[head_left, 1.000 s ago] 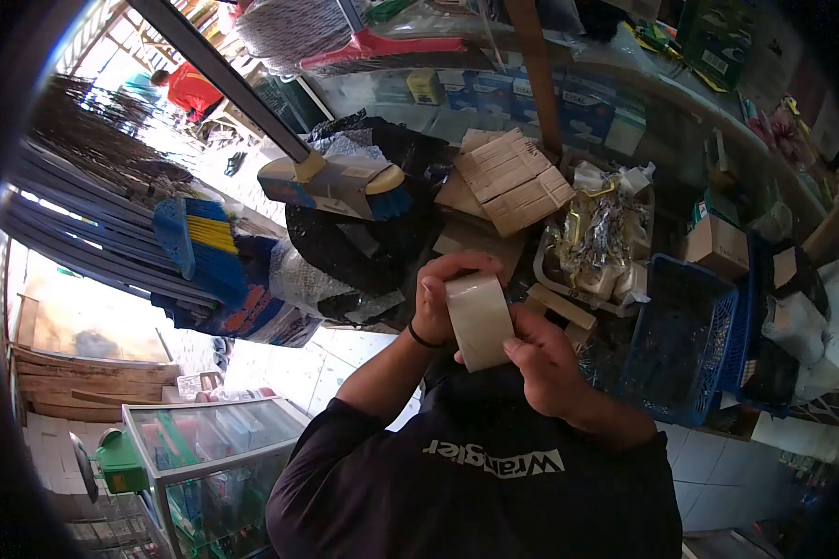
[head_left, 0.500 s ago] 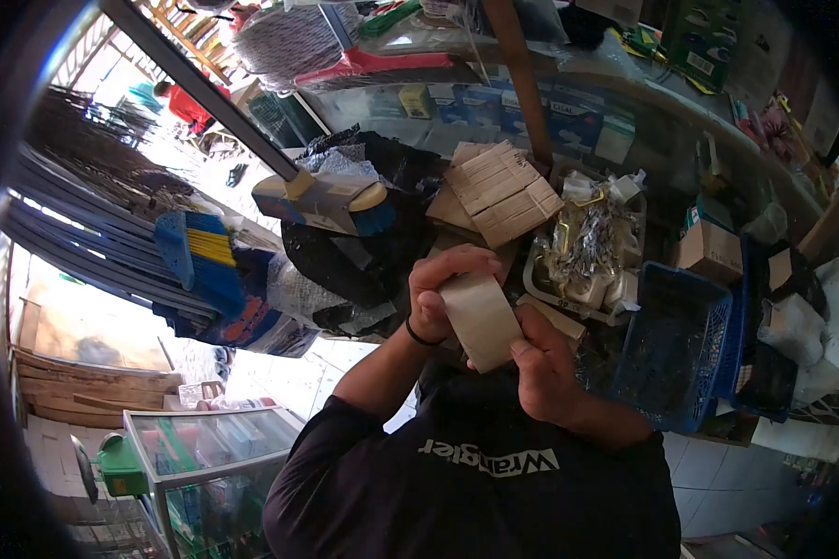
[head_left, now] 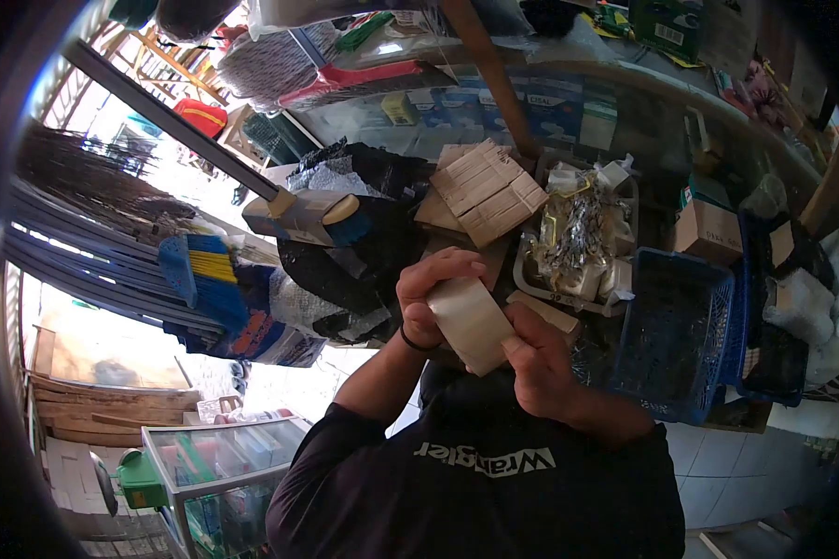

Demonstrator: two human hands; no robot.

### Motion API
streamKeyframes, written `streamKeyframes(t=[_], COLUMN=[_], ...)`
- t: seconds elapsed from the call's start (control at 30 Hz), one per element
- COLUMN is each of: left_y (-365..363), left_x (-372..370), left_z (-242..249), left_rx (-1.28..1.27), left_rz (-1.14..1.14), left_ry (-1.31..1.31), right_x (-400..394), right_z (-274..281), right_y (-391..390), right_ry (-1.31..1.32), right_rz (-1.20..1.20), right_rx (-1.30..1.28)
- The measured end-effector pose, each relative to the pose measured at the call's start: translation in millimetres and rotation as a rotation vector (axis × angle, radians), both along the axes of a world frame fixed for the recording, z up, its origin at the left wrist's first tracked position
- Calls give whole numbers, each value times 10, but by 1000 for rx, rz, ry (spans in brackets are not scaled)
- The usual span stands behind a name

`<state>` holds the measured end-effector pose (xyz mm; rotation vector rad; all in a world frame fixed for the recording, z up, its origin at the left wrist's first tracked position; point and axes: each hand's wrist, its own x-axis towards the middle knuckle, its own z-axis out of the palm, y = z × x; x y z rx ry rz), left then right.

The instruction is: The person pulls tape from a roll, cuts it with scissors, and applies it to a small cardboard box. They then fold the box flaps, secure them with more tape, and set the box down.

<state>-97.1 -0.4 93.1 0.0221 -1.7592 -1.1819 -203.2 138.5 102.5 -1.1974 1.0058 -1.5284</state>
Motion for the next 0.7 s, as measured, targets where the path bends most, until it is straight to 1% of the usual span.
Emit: streamKeyframes(t=[0.13, 0.23, 0.33, 0.43, 0.63, 0.7], left_y=[-3, 7, -7, 0, 31, 40], left_x=[-29, -29, -5, 24, 29, 27], left_z=[-26, -36, -65, -101, -148, -101], left_rx=[-5, 26, 80, 116, 141, 102], left_rz=[14, 25, -20, -22, -1, 13], left_ry=[-9, -33, -54, -53, -46, -72], right_x=[-25, -51, -21, -18, -27, -15], right_z=[-80, -31, -40, -67, -61, -23], right_y=[1, 12, 13, 30, 18, 21], right_ry=[-34, -23, -9, -51, -10, -73], right_rz=[12, 60, 96, 147, 136, 119], right_rx=[22, 41, 80, 90, 80, 52])
